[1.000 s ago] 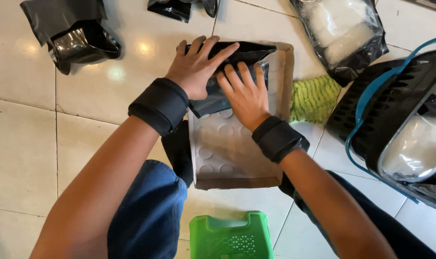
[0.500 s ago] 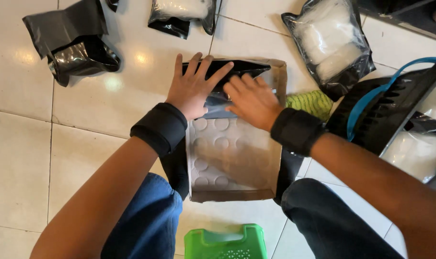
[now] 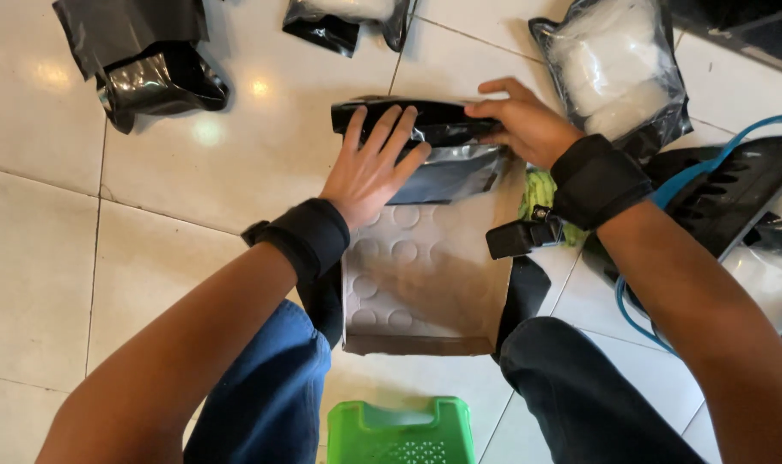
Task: The person cleans plastic-wrapped items with a cloth and packs them into a shopping basket and a cardboard box.
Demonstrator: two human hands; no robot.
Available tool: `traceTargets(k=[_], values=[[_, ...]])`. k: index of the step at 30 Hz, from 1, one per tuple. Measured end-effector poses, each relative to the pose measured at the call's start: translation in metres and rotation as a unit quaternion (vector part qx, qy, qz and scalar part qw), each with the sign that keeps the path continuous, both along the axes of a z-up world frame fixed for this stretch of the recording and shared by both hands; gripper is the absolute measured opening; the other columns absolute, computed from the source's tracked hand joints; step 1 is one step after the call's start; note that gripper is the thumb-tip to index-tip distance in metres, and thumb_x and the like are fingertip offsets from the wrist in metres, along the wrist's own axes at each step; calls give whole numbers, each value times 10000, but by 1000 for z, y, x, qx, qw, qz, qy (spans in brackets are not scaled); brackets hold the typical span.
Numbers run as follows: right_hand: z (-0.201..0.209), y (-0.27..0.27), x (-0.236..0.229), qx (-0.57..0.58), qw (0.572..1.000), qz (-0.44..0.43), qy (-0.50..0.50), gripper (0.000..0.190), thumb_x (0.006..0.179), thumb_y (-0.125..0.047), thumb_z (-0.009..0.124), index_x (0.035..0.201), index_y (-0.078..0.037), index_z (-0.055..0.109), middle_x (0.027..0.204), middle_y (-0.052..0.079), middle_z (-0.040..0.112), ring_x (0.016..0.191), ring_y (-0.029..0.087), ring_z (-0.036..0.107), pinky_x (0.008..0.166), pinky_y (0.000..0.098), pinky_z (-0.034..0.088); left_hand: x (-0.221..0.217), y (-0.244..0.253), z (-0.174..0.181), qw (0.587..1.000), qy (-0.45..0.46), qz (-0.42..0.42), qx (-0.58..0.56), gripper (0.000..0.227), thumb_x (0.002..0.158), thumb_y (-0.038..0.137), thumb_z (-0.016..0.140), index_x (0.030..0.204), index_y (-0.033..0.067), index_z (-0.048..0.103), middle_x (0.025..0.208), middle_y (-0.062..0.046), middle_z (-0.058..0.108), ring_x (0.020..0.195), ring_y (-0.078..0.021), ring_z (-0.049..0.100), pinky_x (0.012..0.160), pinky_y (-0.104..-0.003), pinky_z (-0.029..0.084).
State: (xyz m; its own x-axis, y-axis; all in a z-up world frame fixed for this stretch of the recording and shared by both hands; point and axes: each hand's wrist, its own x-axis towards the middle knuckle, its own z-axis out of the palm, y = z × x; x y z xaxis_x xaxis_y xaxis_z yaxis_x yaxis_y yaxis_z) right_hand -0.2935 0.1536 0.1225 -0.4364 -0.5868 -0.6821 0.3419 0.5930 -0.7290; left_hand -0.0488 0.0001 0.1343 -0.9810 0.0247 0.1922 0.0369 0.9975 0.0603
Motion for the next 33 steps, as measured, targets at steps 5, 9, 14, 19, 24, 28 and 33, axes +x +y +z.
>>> traceTargets(k=[5,9,14,19,24,28,33], values=[[-16,5,-6,-13,992,-25,-121,604,879,-133,723,1426,-96,470,1280,86,569,1048,206,577,880,327,494,3,-3,3,1000,22,-21,0,442,932,182,583,1368,120,624,1558,-223,454,1442,-373,413,1157,-624,319],[12,2,-6,-38,995,-31,-85,715,788,-34,705,1434,-137,414,1167,91,575,1031,215,598,847,347,514,4,-11,20,1000,3,-12,-28,432,899,205,695,1323,155,637,1595,-148,429,1470,-325,396,1138,-667,316],[19,1,1,-187,982,1,16,811,720,145,659,1444,-111,398,1149,70,652,1004,200,629,852,358,535,13,-23,19,987,48,61,138,682,511,324,965,1087,215,619,1589,-184,261,1398,-564,330,1021,-760,303],[18,16,25,-218,896,164,349,555,783,168,630,1274,-79,547,1188,91,602,1060,205,598,923,332,499,12,-33,-4,894,23,151,422,817,647,162,970,1264,93,438,1588,-193,293,1280,-416,540,1028,-426,551],[46,30,36,-208,718,352,564,570,743,92,730,1269,-120,670,1093,97,583,1087,345,579,943,434,496,10,-33,7,849,31,182,495,1041,627,162,983,1426,31,328,1432,-145,518,1279,-342,594,1043,-423,521],[53,30,31,-167,625,454,613,682,673,41,715,1298,-228,668,1342,172,522,1247,388,537,1026,499,472,5,-28,23,935,58,82,341,1011,588,102,952,1438,14,411,1341,-192,508,1180,-413,548,1026,-455,474],[58,22,32,-194,604,474,611,760,622,-82,721,1356,-257,631,1430,264,449,1246,446,518,983,546,466,18,-33,-4,954,79,64,283,728,624,126,944,1213,64,521,1200,-171,490,1121,-400,559,972,-452,494]])
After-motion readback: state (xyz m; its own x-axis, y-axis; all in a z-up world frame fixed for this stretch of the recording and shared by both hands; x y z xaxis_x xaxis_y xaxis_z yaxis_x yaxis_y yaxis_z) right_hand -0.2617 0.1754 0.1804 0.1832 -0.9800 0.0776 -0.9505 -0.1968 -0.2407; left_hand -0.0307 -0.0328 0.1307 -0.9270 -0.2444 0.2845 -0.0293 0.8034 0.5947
